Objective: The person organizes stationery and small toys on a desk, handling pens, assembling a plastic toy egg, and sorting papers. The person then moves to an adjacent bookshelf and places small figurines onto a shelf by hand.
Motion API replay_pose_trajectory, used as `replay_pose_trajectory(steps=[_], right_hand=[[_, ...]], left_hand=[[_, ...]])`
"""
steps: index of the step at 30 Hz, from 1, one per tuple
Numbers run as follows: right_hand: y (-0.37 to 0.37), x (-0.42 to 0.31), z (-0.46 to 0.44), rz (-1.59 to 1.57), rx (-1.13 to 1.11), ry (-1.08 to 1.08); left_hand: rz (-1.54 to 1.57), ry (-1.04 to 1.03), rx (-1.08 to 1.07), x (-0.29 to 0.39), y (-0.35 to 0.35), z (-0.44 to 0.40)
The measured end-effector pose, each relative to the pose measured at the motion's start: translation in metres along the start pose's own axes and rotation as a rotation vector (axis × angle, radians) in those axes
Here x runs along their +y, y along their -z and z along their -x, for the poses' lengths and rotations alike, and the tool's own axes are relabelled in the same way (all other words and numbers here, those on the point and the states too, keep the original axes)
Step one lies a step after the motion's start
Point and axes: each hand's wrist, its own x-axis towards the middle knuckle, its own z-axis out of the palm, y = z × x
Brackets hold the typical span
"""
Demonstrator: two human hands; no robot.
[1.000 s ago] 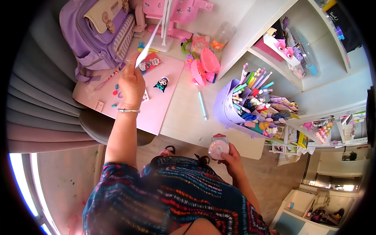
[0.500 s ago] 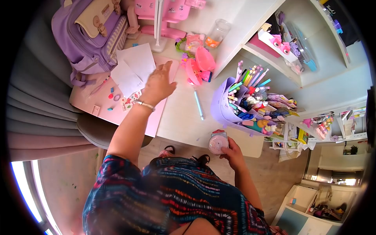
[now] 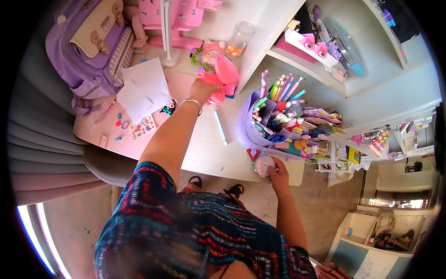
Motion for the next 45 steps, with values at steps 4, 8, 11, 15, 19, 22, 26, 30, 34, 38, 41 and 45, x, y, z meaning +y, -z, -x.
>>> replay_pose_trajectory(steps=[4, 8, 11, 15, 19, 22, 26, 30, 34, 38, 41, 45], right_hand=[[-0.009, 0.013, 0.001, 0.182, 0.105, 0.176], [-0.018, -0.003, 0.004, 0.188, 0.117, 0.244], [-0.031, -0.018, 0.006, 0.285, 0.133, 0.335], [-0.046, -0.026, 0.012, 0.323, 0.12, 0.332], [-0.051, -0.028, 0.013, 0.314, 0.104, 0.378], [-0.056, -0.032, 0.012, 0.299, 0.072, 0.376], [-0.066, -0.023, 0.008, 0.312, 0.099, 0.443], [-0.073, -0.023, 0.012, 0.096, 0.079, 0.271], [-0.081, -0.019, 0.017, 0.016, -0.011, 0.144], [-0.113, -0.019, 0.01, 0.033, -0.054, 0.34], [-0.13, -0.062, 0.008, 0.06, -0.065, 0.539], [-0.148, -0.101, -0.021, 0.227, 0.04, 0.744]], left_hand=[[0.204, 0.044, 0.022, -0.014, 0.005, 0.001], [0.295, 0.036, -0.004, -0.023, 0.021, 0.013], [0.283, -0.009, -0.011, -0.03, 0.033, 0.028], [0.134, -0.089, 0.023, -0.037, 0.051, 0.057], [-0.029, -0.222, 0.026, -0.071, 0.067, 0.071], [-0.036, -0.224, -0.012, -0.085, 0.073, 0.09], [0.003, -0.159, -0.053, -0.087, 0.083, 0.12], [-0.135, -0.238, 0.038, -0.108, 0.101, 0.129], [-0.221, -0.181, 0.091, -0.12, 0.118, 0.129], [0.037, -0.055, 0.027, -0.141, 0.122, 0.114], [0.294, 0.068, -0.009, -0.129, 0.125, 0.12], [0.218, 0.05, -0.027, -0.127, 0.128, 0.118]])
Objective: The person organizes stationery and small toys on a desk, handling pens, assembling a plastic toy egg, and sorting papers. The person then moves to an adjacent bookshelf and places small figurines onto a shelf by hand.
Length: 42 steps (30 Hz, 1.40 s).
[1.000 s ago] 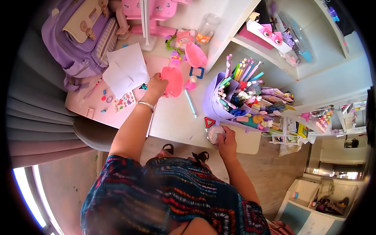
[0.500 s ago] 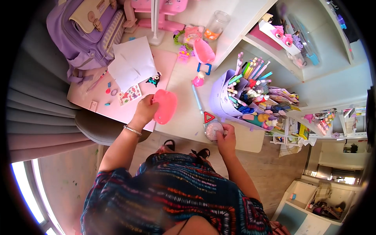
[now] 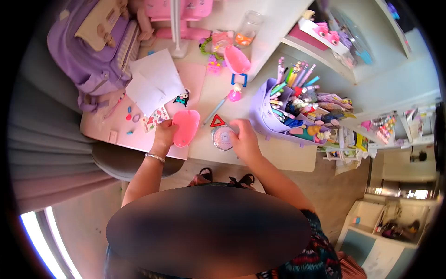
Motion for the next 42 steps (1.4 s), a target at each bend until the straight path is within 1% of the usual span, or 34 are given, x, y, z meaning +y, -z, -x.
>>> replay_pose_trajectory(steps=[3, 5, 7, 8, 11, 12, 15, 18, 21, 24, 27, 29, 31, 33, 35, 36, 39, 42], right_hand=[[-0.022, -0.008, -0.034, 0.124, 0.026, -0.033], [-0.024, -0.02, -0.056, 0.223, -0.18, -0.108], [-0.034, -0.024, -0.065, 0.318, -0.255, -0.094], [-0.04, -0.025, -0.07, 0.365, -0.299, -0.087], [-0.052, -0.023, -0.079, 0.386, -0.362, -0.155], [-0.047, -0.029, -0.082, 0.398, -0.383, -0.214], [-0.056, -0.014, -0.088, 0.402, -0.279, -0.288], [-0.05, -0.01, -0.092, 0.203, -0.188, -0.435], [-0.051, -0.018, -0.09, -0.095, 0.176, -0.37], [-0.043, -0.038, -0.076, -0.398, 0.215, -0.246], [-0.024, -0.05, -0.041, -0.546, 0.179, -0.012], [-0.001, -0.057, -0.015, -0.788, 0.079, -0.053], [0.039, -0.069, 0.006, -0.858, 0.056, -0.088], [0.072, -0.06, 0.024, -0.78, 0.093, -0.022], [0.097, -0.051, 0.035, -0.866, 0.219, -0.049], [0.11, -0.049, 0.038, -0.982, 0.294, -0.076], [0.151, -0.028, 0.053, -1.073, 0.251, -0.224], [0.166, -0.006, 0.069, -1.13, 0.281, -0.315]], left_hand=[[-0.017, -0.024, -0.019, -0.003, 0.0, -0.002], [0.019, -0.043, 0.004, -0.007, -0.002, -0.003], [0.107, -0.088, 0.011, -0.013, -0.002, -0.005], [0.097, -0.089, 0.004, -0.015, -0.001, -0.006], [0.061, -0.041, -0.031, -0.021, 0.003, -0.013], [0.075, -0.033, -0.028, -0.019, 0.001, -0.011], [0.073, -0.018, -0.043, -0.015, 0.001, -0.008], [0.098, -0.023, -0.036, -0.007, -0.003, -0.002], [0.11, -0.045, -0.046, -0.008, -0.002, -0.004], [0.087, -0.048, -0.044, -0.011, 0.0, -0.005], [0.051, -0.085, 0.001, -0.018, 0.002, -0.012], [0.038, -0.125, 0.038, -0.027, 0.004, -0.017], [0.053, -0.096, 0.017, -0.025, 0.005, -0.015], [0.073, -0.077, 0.007, -0.021, 0.007, -0.009], [0.109, -0.068, -0.003, -0.014, 0.002, -0.006], [0.126, -0.053, 0.011, -0.013, 0.0, -0.005], [0.153, -0.039, 0.001, -0.014, 0.003, -0.007], [0.17, -0.016, 0.015, -0.014, 0.003, -0.006]])
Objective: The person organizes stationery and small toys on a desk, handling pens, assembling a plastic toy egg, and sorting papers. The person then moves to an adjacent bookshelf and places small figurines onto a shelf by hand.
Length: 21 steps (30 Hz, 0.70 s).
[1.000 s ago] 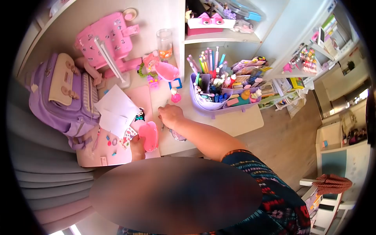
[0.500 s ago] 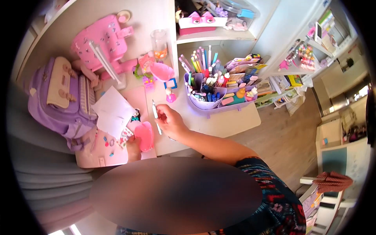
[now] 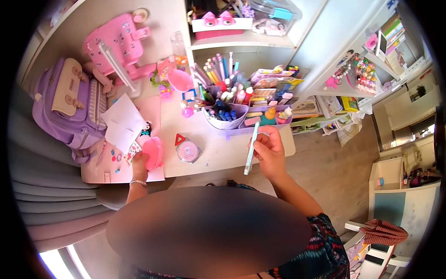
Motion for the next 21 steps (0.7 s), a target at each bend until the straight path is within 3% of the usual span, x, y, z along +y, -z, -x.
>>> replay_pose_trajectory(steps=[8, 11, 19, 21], right_hand=[[0.037, -0.007, -0.005, -0.528, -0.033, -0.296], [0.038, -0.004, -0.017, -0.691, -0.244, -0.188], [0.032, -0.016, -0.035, -0.47, -0.248, -0.105], [0.029, -0.018, -0.032, -0.268, -0.209, -0.049]], left_hand=[[0.016, 0.04, 0.035, 0.002, -0.001, -0.003], [-0.008, 0.03, 0.025, -0.001, 0.003, -0.005], [0.008, 0.033, 0.023, 0.006, -0.004, -0.002], [-0.016, 0.035, 0.059, 0.011, -0.01, 0.004]])
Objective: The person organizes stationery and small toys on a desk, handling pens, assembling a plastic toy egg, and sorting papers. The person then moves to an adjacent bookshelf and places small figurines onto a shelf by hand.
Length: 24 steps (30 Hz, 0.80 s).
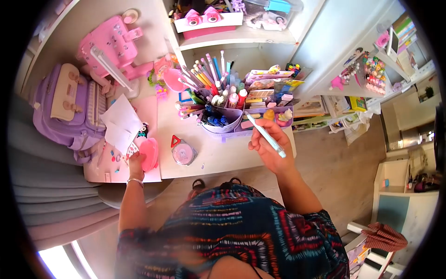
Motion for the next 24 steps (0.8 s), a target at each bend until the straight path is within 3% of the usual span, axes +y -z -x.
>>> replay_pose_trajectory(steps=[2, 11, 24], right_hand=[[-0.003, 0.006, 0.003, 0.204, 0.027, 0.045], [-0.025, 0.031, -0.006, -0.002, 0.205, 0.11], [-0.024, 0.026, -0.011, 0.322, 0.359, 0.273]], left_hand=[[-0.008, -0.003, -0.021, -0.002, 0.005, -0.006], [0.027, 0.015, -0.044, -0.003, 0.006, -0.008], [-0.015, -0.013, -0.079, -0.01, 0.011, -0.017]])
